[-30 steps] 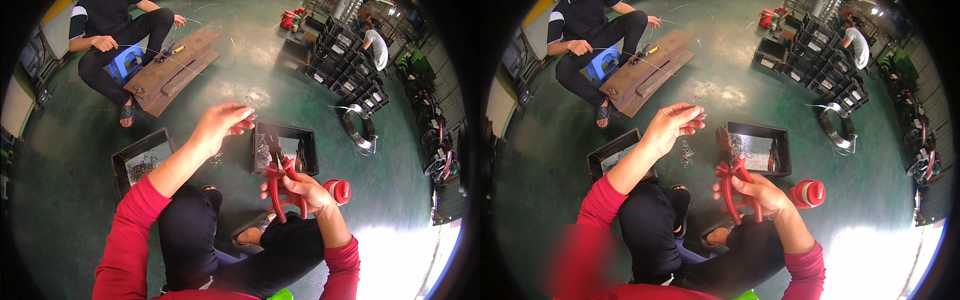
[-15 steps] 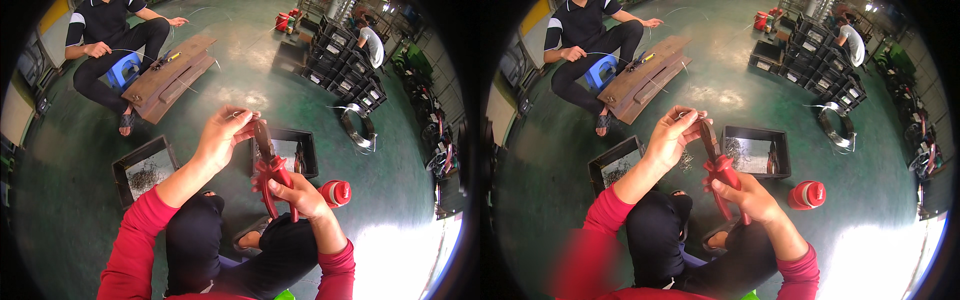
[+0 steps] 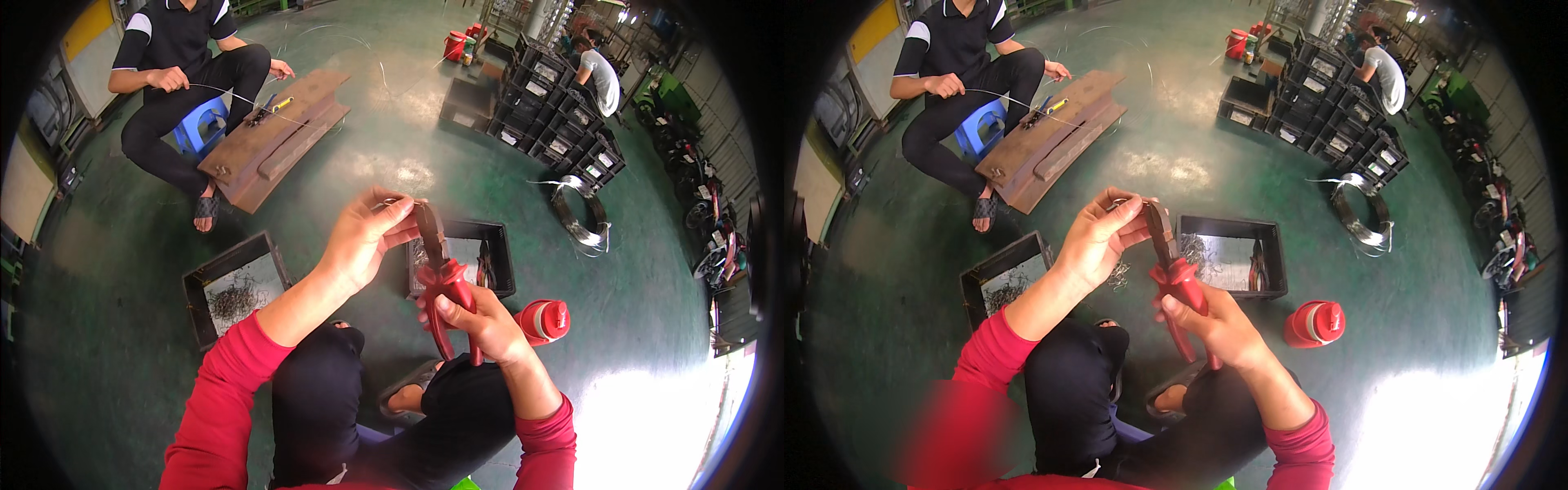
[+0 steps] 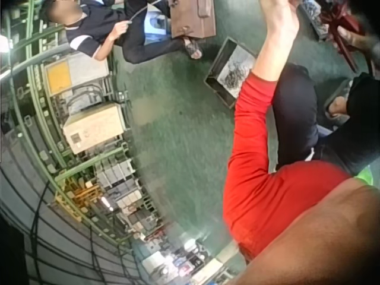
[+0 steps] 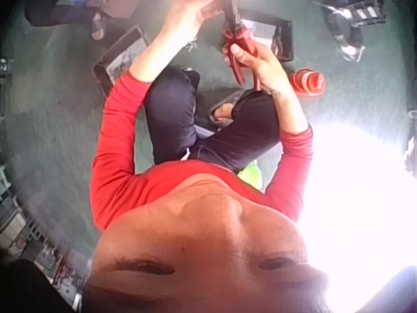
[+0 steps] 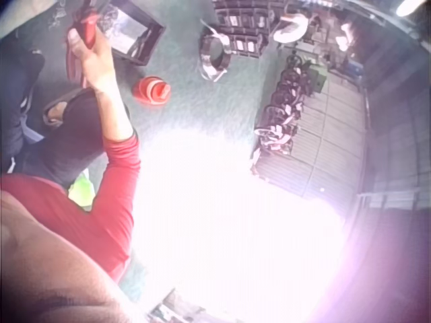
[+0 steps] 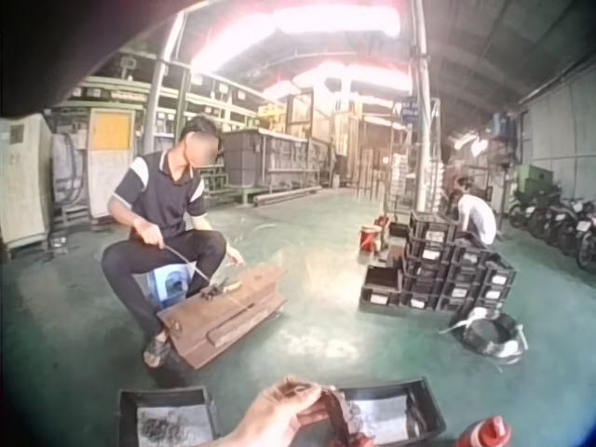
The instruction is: The person sits on a low stool and uses pliers to bend small metal wire pieces into hooks. They pick up each wire, bend it with the pliers, and place the finished hook into a nearby black tray. The process is repeated for multiple wire pieces.
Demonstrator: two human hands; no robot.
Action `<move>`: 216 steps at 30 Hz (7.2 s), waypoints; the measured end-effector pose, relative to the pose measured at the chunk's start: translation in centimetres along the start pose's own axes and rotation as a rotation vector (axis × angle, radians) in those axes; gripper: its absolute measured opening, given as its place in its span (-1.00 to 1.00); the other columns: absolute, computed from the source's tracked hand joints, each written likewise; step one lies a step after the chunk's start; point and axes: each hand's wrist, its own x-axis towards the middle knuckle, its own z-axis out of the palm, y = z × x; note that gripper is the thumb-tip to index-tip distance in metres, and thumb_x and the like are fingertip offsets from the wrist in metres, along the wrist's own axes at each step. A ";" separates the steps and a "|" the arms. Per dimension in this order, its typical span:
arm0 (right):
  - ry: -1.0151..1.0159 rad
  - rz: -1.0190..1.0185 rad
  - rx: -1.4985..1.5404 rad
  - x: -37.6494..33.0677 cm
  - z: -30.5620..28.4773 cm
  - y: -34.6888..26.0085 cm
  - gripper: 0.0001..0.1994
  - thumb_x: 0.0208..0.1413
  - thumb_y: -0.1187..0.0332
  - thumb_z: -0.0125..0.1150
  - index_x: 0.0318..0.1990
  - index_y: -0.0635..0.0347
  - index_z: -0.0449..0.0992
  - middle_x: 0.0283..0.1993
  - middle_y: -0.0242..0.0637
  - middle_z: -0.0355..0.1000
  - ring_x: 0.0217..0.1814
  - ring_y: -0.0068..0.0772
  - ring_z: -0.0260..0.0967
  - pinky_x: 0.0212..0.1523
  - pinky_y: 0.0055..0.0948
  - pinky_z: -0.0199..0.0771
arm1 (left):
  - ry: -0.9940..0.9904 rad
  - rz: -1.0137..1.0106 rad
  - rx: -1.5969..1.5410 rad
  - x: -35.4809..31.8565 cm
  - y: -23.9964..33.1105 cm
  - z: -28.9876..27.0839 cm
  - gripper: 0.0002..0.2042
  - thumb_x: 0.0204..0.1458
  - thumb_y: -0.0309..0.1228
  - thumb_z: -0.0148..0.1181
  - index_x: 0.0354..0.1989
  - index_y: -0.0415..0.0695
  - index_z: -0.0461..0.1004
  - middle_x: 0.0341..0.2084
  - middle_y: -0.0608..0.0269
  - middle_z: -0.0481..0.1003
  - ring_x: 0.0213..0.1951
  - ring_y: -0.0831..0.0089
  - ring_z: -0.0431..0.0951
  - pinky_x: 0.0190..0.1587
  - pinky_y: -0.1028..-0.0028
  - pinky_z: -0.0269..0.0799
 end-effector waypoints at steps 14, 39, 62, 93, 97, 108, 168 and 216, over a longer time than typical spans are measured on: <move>0.155 -0.018 -0.411 -1.1 -1.0 0.5 -0.62 0.23 0.37 0.14 0.16 0.29 0.37 -0.20 -0.36 0.44 -0.21 -0.53 0.37 -0.15 -0.47 0.42 | -0.208 0.001 0.777 -1.7 3.5 -0.2 -0.71 0.29 -0.35 -0.03 0.02 -0.26 0.50 -0.50 0.31 0.54 -0.49 0.60 0.52 -0.43 0.60 0.42; 0.271 -0.159 -0.491 0.1 -1.5 3.3 -0.74 0.21 0.47 0.12 0.04 0.30 0.45 -0.32 -0.37 0.46 -0.31 -0.61 0.36 -0.25 -0.57 0.39 | -0.194 0.260 0.936 -2.6 0.7 1.5 -0.72 0.26 -0.52 -0.12 0.05 -0.20 0.48 -0.74 0.34 0.31 -0.65 0.67 0.30 -0.56 0.57 0.24; 0.157 -0.240 -0.718 0.4 -3.7 1.5 -0.75 0.12 0.39 0.19 -0.06 0.25 0.47 -0.41 -0.34 0.41 -0.37 -0.51 0.28 -0.25 -0.44 0.36 | -0.107 0.044 0.928 -1.7 0.5 -0.7 -0.85 0.16 -0.53 0.12 -0.15 -0.23 0.56 -0.42 0.37 0.52 -0.42 0.65 0.49 -0.35 0.60 0.44; 0.085 -0.009 -0.096 -1.3 -1.6 0.8 -0.57 0.23 0.21 0.16 0.18 0.23 0.41 -0.12 -0.29 0.52 -0.09 -0.55 0.37 0.04 -0.46 0.35 | -0.034 0.378 0.279 -0.4 -1.3 2.1 -0.97 0.20 -0.52 0.10 -0.22 -0.13 0.44 -0.14 0.05 0.55 -0.06 0.26 0.59 -0.03 0.25 0.58; 0.124 -0.045 -0.168 -1.3 -1.5 0.8 -0.58 0.22 0.22 0.17 0.17 0.22 0.41 -0.20 -0.34 0.50 -0.17 -0.57 0.33 -0.03 -0.48 0.35 | -0.061 0.367 0.340 -0.5 -0.9 2.2 -0.91 0.23 -0.48 0.07 -0.15 -0.16 0.44 -0.13 0.09 0.54 -0.05 0.28 0.58 -0.03 0.30 0.56; 0.301 -0.052 -0.478 -1.8 -1.8 0.4 -0.69 0.18 0.29 0.20 0.02 0.21 0.46 -0.44 -0.24 0.39 -0.39 -0.44 0.22 -0.24 -0.39 0.35 | -0.117 0.170 0.795 -1.4 1.2 0.9 -0.72 0.29 -0.40 -0.02 0.09 -0.20 0.49 -0.35 0.25 0.54 -0.45 0.63 0.48 -0.43 0.63 0.38; 0.347 -0.110 -0.633 0.5 -2.9 2.5 -0.75 0.17 0.45 0.18 0.00 0.25 0.49 -0.34 -0.39 0.46 -0.32 -0.60 0.30 -0.21 -0.53 0.37 | -0.158 -0.068 0.576 -2.3 0.0 2.2 -0.66 0.31 -0.40 -0.11 0.20 -0.20 0.35 -0.52 0.36 0.43 -0.55 0.70 0.33 -0.54 0.64 0.22; -0.083 0.534 0.190 5.1 -8.7 6.2 -0.54 0.26 0.11 0.13 0.15 0.25 0.37 0.01 -0.24 0.42 0.06 -0.34 0.40 0.06 -0.23 0.45 | -0.194 0.352 1.259 3.4 -3.9 -6.6 -0.73 0.10 -0.50 0.21 0.00 -0.13 0.50 -0.26 0.20 0.59 -0.29 0.51 0.58 -0.24 0.49 0.49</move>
